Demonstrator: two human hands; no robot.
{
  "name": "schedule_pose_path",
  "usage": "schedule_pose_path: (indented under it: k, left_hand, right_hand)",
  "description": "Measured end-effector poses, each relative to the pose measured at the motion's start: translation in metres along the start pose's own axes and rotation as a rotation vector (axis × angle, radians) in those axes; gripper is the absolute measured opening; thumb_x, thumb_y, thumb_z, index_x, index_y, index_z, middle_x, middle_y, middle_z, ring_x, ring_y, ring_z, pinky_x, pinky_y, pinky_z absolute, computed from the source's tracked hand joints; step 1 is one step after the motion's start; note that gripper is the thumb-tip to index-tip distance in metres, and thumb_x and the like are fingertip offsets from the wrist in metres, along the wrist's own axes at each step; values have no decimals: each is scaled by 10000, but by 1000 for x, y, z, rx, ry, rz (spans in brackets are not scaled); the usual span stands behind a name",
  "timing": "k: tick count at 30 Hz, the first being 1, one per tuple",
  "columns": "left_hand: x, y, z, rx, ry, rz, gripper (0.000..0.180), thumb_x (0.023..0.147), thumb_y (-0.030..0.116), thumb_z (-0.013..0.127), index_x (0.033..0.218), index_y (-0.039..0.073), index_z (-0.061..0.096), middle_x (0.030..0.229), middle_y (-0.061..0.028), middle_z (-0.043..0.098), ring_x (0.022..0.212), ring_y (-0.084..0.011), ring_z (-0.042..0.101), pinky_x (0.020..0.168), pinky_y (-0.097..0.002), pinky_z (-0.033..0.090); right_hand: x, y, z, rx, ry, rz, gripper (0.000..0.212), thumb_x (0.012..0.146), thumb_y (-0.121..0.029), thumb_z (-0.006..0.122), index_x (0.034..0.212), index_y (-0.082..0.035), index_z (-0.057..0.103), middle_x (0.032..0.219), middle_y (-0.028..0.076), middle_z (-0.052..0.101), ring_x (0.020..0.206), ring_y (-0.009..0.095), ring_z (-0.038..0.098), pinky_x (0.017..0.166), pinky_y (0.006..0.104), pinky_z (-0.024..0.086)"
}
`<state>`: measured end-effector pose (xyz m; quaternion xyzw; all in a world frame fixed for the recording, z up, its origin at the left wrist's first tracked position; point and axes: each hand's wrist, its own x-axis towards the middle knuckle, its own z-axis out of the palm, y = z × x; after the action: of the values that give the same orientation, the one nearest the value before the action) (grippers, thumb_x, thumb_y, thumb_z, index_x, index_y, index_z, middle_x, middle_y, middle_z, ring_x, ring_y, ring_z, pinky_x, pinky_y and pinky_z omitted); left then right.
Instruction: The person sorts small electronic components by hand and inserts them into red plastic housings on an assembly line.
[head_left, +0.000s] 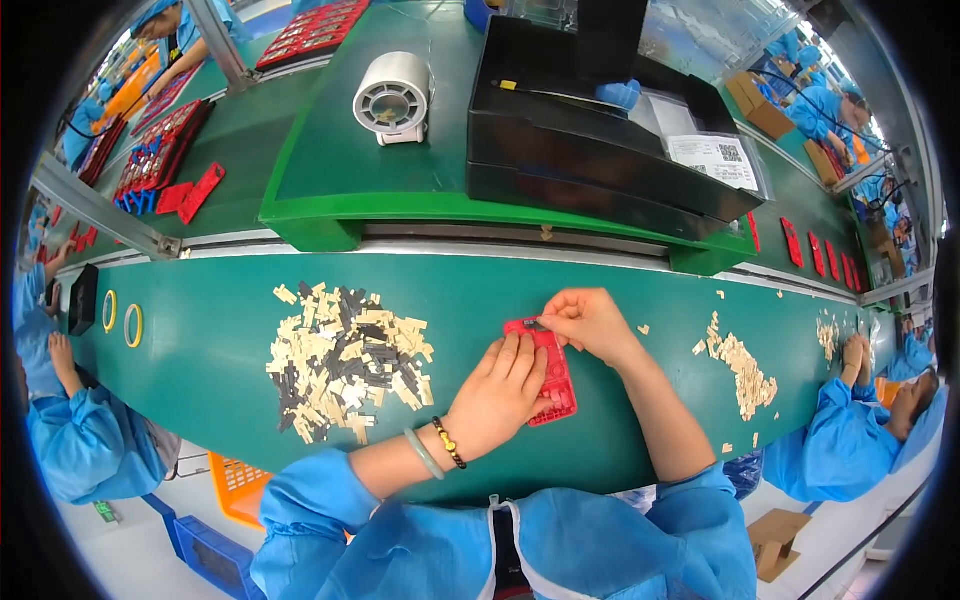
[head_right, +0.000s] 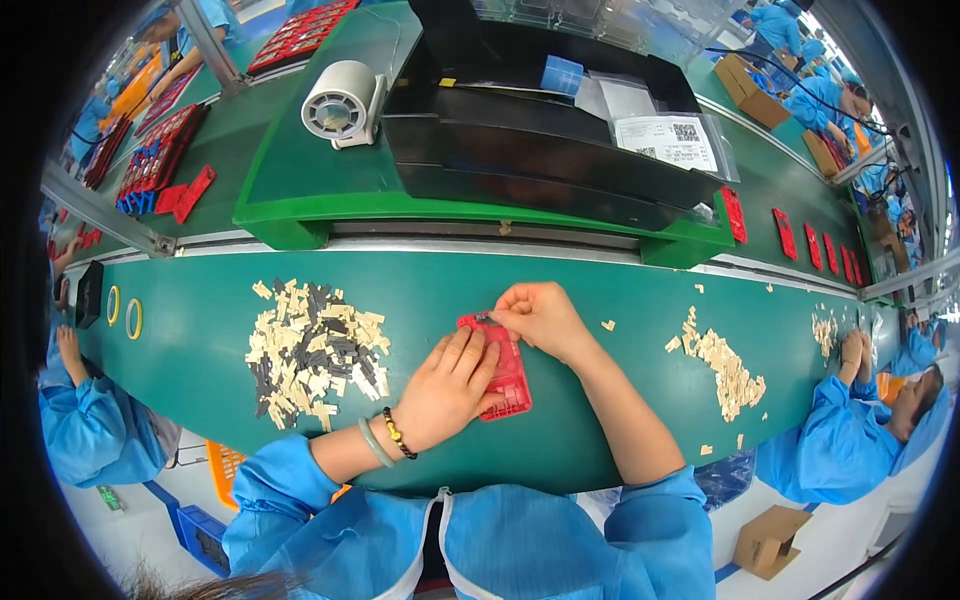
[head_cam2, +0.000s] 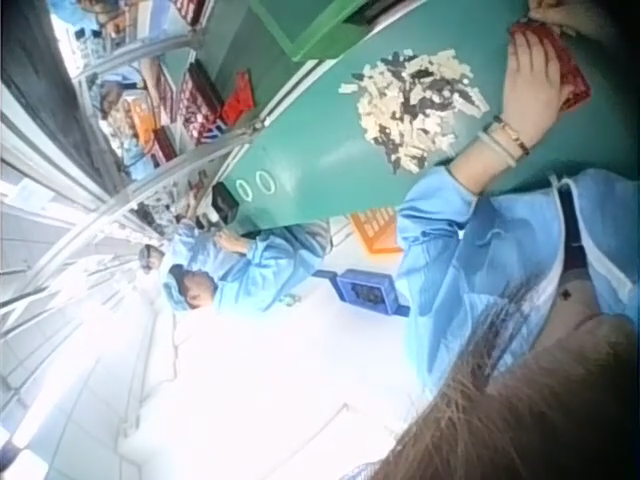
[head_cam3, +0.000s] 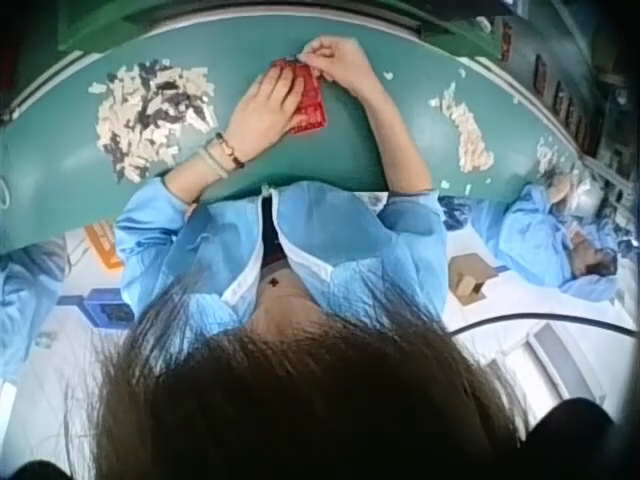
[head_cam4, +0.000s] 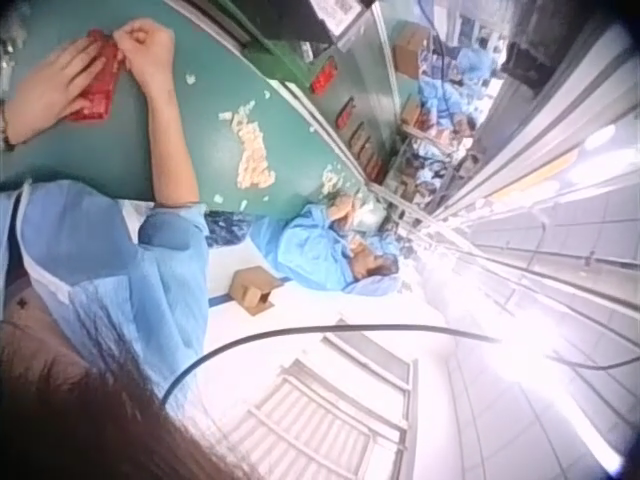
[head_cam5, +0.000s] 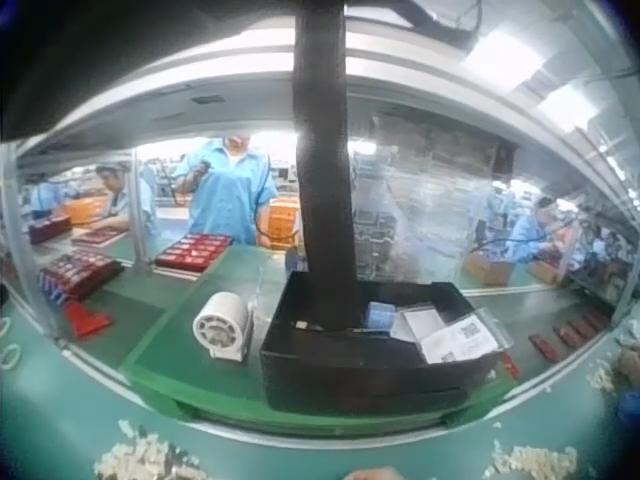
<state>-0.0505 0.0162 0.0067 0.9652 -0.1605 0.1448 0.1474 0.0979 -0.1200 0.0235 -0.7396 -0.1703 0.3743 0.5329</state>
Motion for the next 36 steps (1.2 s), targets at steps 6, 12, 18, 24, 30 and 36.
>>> schedule_pose_path:
  k: [6, 12, 18, 24, 30, 36]
  left_hand:
    - [1, 1, -2, 38, -2, -7, 635, 801, 407, 645, 1243, -27, 507, 1236, -224, 491, 1151, -392, 469, 998, -483, 394]
    - [3, 0, -1, 67, 7, -6, 630, 803, 419, 641, 1234, -24, 517, 1234, -221, 490, 1147, -389, 470, 990, -476, 399]
    - [2, -1, 0, 78, 9, -2, 628, 800, 430, 641, 1227, -15, 524, 1219, -211, 495, 1136, -378, 473, 978, -467, 406]
    - [1, 0, -2, 61, 5, -6, 605, 817, 429, 625, 1221, -11, 529, 1225, -212, 495, 1146, -368, 464, 981, -450, 400]
    - [1, -3, -1, -45, 2, -34, 613, 770, 435, 682, 1210, 29, 549, 1255, -237, 466, 1169, -387, 457, 961, -465, 416]
    - [13, -8, -9, -139, -18, -32, 660, 741, 437, 716, 1193, -12, 543, 1246, -245, 468, 1167, -391, 452, 952, -463, 416]
  right_hand:
    - [3, -5, 4, -117, 53, 25, 87, 840, -67, 673, 815, 6, 632, 615, 7, 597, 479, 35, 483, 406, 196, 333]
    - [6, 1, 7, -177, 105, -19, 86, 835, -63, 676, 806, 7, 636, 612, 5, 597, 471, 33, 472, 406, 200, 341]
    - [5, 3, 10, -147, 131, -43, 77, 830, -51, 675, 805, 11, 635, 601, 0, 597, 460, 32, 465, 399, 200, 339]
    - [3, 2, 10, -170, 107, -29, 71, 831, -51, 671, 801, 6, 640, 606, -3, 594, 484, 32, 487, 406, 199, 347]
    - [-2, 8, 13, -317, 156, -137, 65, 801, -64, 683, 822, -10, 654, 615, 20, 606, 515, 77, 537, 470, 240, 421]
    - [-27, 14, 16, -729, 376, -582, 148, 780, -158, 694, 918, -108, 670, 785, 35, 628, 639, 205, 631, 546, 320, 508]
